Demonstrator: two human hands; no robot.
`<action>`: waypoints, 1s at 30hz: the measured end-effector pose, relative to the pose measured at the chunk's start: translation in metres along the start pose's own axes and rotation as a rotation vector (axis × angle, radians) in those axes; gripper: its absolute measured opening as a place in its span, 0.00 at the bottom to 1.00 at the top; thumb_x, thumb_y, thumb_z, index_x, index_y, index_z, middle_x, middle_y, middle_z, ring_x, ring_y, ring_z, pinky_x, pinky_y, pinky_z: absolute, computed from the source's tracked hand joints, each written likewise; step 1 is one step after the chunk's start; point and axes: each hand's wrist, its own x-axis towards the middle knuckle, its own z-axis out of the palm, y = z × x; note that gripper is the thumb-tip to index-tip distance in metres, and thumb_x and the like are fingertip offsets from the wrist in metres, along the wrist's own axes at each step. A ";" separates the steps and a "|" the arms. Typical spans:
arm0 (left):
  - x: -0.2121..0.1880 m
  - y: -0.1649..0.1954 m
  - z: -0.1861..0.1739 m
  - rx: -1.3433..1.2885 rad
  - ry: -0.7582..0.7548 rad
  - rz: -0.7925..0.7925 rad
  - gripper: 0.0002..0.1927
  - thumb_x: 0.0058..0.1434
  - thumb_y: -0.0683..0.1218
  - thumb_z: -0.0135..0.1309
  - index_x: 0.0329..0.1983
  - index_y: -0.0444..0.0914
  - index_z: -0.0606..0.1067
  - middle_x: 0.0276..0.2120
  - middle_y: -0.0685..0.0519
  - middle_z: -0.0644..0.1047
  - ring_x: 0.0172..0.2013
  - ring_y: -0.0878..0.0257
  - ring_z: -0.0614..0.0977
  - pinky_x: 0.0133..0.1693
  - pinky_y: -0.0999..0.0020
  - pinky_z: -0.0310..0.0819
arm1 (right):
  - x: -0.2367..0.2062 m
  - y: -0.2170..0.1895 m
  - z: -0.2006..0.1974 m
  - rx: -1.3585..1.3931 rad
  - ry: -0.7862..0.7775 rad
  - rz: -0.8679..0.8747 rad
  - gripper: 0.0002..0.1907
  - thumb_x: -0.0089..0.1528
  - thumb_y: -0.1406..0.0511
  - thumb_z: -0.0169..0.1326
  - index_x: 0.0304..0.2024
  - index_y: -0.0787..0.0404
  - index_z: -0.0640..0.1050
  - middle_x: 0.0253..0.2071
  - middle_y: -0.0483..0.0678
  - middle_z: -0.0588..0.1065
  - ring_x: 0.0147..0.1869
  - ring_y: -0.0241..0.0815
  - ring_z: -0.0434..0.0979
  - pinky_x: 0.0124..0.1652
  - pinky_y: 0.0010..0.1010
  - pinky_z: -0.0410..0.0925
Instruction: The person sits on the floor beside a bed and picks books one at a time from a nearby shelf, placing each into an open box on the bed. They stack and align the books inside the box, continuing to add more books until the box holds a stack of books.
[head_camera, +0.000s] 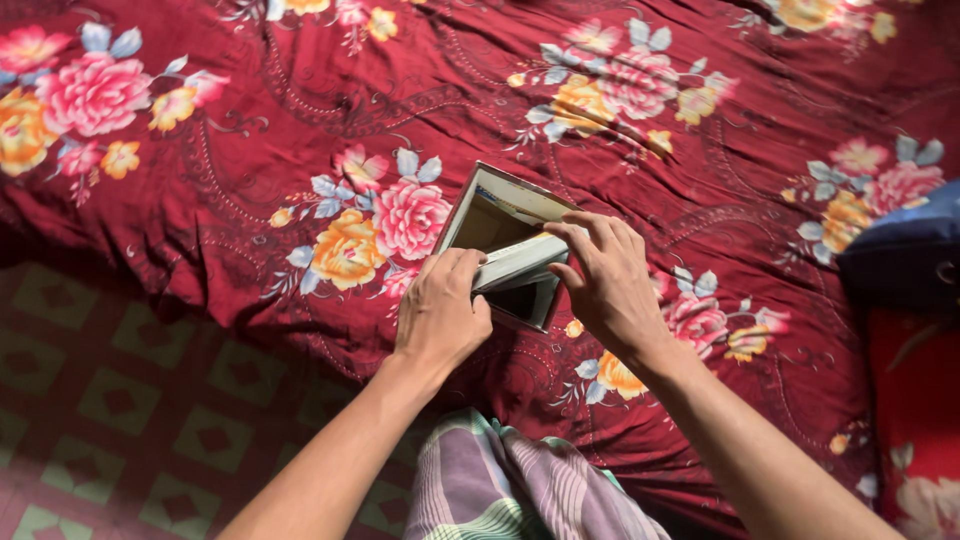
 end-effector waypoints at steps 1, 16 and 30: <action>-0.001 0.003 -0.004 -0.014 0.013 0.024 0.18 0.51 0.40 0.58 0.47 0.36 0.75 0.44 0.46 0.78 0.48 0.46 0.78 0.49 0.53 0.73 | -0.003 -0.005 -0.004 0.006 0.003 0.024 0.24 0.58 0.65 0.64 0.57 0.56 0.75 0.58 0.50 0.73 0.63 0.54 0.69 0.61 0.47 0.60; -0.013 0.093 0.000 -0.142 -0.145 0.500 0.08 0.58 0.42 0.58 0.40 0.36 0.78 0.38 0.46 0.80 0.42 0.47 0.81 0.45 0.54 0.75 | -0.115 -0.046 -0.058 0.106 0.359 0.414 0.12 0.59 0.72 0.61 0.47 0.62 0.80 0.54 0.52 0.76 0.60 0.53 0.75 0.58 0.42 0.68; -0.172 0.273 0.114 -0.233 -0.442 0.864 0.07 0.61 0.41 0.56 0.42 0.36 0.78 0.38 0.44 0.81 0.44 0.47 0.81 0.46 0.55 0.74 | -0.411 -0.074 -0.145 -0.097 0.714 0.890 0.10 0.59 0.72 0.61 0.44 0.61 0.82 0.48 0.51 0.79 0.53 0.51 0.79 0.48 0.37 0.71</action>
